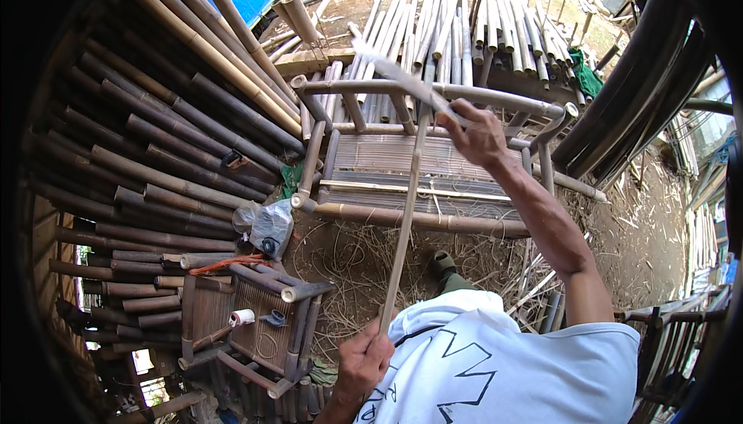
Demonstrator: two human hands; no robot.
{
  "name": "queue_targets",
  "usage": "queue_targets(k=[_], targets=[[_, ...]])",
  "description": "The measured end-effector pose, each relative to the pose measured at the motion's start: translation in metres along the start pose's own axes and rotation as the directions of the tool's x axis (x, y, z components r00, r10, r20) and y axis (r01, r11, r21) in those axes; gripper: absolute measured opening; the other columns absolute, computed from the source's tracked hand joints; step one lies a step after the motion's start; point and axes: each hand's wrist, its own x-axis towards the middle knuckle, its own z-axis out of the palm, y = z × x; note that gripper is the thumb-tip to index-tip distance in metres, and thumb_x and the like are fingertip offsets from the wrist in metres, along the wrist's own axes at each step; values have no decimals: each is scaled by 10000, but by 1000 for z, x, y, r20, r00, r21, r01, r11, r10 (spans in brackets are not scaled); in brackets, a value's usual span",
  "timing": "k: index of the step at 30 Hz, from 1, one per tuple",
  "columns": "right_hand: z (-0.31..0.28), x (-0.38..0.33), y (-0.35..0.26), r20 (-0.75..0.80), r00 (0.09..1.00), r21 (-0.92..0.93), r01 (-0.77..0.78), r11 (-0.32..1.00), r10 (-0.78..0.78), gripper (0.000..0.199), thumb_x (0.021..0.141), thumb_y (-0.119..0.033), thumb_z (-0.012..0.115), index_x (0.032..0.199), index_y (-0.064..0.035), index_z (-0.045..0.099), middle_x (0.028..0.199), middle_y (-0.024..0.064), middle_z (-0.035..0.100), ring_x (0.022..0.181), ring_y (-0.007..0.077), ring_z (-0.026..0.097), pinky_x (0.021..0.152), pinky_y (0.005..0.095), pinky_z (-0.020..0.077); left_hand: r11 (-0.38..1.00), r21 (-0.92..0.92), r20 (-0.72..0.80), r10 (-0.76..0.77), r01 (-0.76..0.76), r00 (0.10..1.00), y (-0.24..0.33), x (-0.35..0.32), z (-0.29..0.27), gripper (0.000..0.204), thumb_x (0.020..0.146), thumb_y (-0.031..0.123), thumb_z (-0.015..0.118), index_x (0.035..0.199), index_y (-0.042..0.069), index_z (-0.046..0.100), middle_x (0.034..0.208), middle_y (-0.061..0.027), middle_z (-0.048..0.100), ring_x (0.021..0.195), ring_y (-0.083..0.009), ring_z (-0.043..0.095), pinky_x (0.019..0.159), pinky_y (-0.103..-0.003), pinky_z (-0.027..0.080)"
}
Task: The person shaves a thin bamboo strip using a blade, weaves it through the base of a bamboo chair, and secures the joints by tying them with cord.
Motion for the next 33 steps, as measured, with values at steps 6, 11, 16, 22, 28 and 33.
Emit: queue_targets(k=[6, 11, 16, 22, 28, 33], targets=[[-55, 36, 23, 50, 836, 399, -518, 757, 546, 667, 938, -671, 460, 886, -28, 632, 556, 3, 520, 493, 78, 525, 435, 241, 405, 959, -255, 41, -116, 123, 992, -10, -19, -14, 423, 1033, 210, 462, 1351, -68, 495, 587, 15, 414, 445, -40, 352, 408, -196, 296], [11, -4, -67, 354, 838, 764, -515, 389, 415, 604, 848, -566, 681, 1002, 15, 619, 638, -9, 580, 471, 58, 524, 422, 214, 474, 454, -817, 422, 50, 355, 905, -36, 23, -23, 500, 1054, 275, 342, 1367, -109, 416, 531, 75, 312, 417, -40, 346, 392, -198, 308], [30, 16, -85, 349, 856, 879, -440, 182, 381, 244, 886, -269, 723, 810, -73, 600, 648, -5, 555, 514, 74, 525, 456, 226, 449, 174, -842, 529, 74, 511, 846, -41, 29, -15, 503, 1062, 302, 319, 1352, -95, 424, 590, 34, 396, 425, -44, 382, 399, -200, 335], [4, 65, -47, 260, 819, 740, -509, 441, 511, 334, 917, -357, 700, 851, -40, 614, 651, -13, 559, 509, 52, 505, 449, 218, 416, 222, -831, 526, 15, 510, 850, -53, -2, -28, 396, 1049, 244, 413, 1315, -48, 443, 747, -34, 463, 453, -68, 421, 401, -207, 360], [11, -10, -80, 194, 971, 202, -178, 963, 138, 332, 945, -333, 636, 1091, -36, 611, 778, 81, 639, 553, 151, 562, 473, 306, 473, 629, -758, 238, 19, 173, 971, -11, 54, -23, 306, 1056, 147, 387, 1331, 43, 470, 767, -43, 505, 427, -18, 353, 352, -166, 315], [8, -79, -141, 538, 836, 80, 81, 994, -111, 593, 910, -641, 527, 1005, -58, 583, 734, 83, 609, 611, 218, 577, 558, 410, 520, 784, -618, 90, 6, 51, 996, 17, 76, -15, 368, 1054, 122, 366, 1411, 71, 438, 720, -30, 474, 414, -23, 319, 350, -162, 296]])
